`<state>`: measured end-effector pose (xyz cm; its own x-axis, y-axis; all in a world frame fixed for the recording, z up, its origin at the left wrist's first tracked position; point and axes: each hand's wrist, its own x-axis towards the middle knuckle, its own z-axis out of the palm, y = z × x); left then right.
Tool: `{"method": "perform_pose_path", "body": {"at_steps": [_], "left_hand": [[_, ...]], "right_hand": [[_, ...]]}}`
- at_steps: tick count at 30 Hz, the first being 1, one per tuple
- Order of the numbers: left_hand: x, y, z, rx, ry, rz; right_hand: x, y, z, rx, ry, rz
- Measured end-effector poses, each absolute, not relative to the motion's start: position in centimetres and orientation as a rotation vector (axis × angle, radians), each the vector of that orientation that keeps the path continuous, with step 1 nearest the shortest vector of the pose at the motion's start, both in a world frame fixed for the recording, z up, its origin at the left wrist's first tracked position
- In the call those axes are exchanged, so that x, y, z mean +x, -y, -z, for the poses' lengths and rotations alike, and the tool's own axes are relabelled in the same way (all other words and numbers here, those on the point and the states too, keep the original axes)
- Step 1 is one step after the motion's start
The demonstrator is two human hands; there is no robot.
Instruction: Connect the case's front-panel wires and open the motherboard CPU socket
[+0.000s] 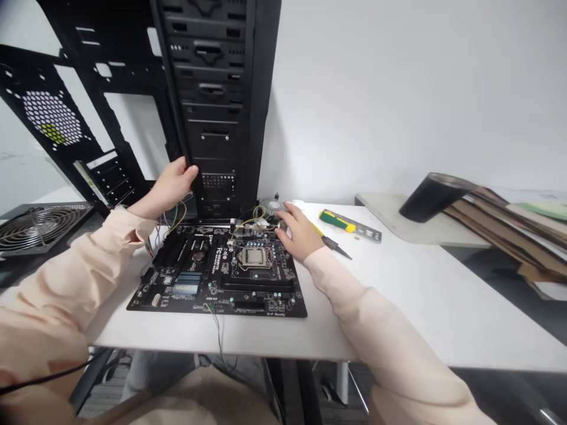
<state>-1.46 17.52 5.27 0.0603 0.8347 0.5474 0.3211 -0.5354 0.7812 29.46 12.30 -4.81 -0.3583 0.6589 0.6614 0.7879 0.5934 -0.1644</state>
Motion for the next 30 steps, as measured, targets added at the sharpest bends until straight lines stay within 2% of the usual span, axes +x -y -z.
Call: {"method": "perform_pose_path", "body": {"at_steps": [11, 18, 25, 30], "left_hand": [[-3.7, -18.2, -5.5, 2.001, -1.251, -1.379], [-3.3, -17.4, -5.7, 1.983, -1.37, -1.363], [-3.2, -17.5, -5.7, 2.042, -1.413, -1.374], [-3.2, -17.4, -5.6, 2.076, -1.383, -1.359]], "right_hand": [[30.3, -12.1, 4.8, -1.168, 2.113, 0.191], [29.8, -11.9, 5.0, -1.238, 2.186, 0.063], [28.9, -12.2, 5.9, -1.428, 2.019, -0.134], [28.8, -12.3, 5.9, -1.437, 2.0, -0.121]]}}
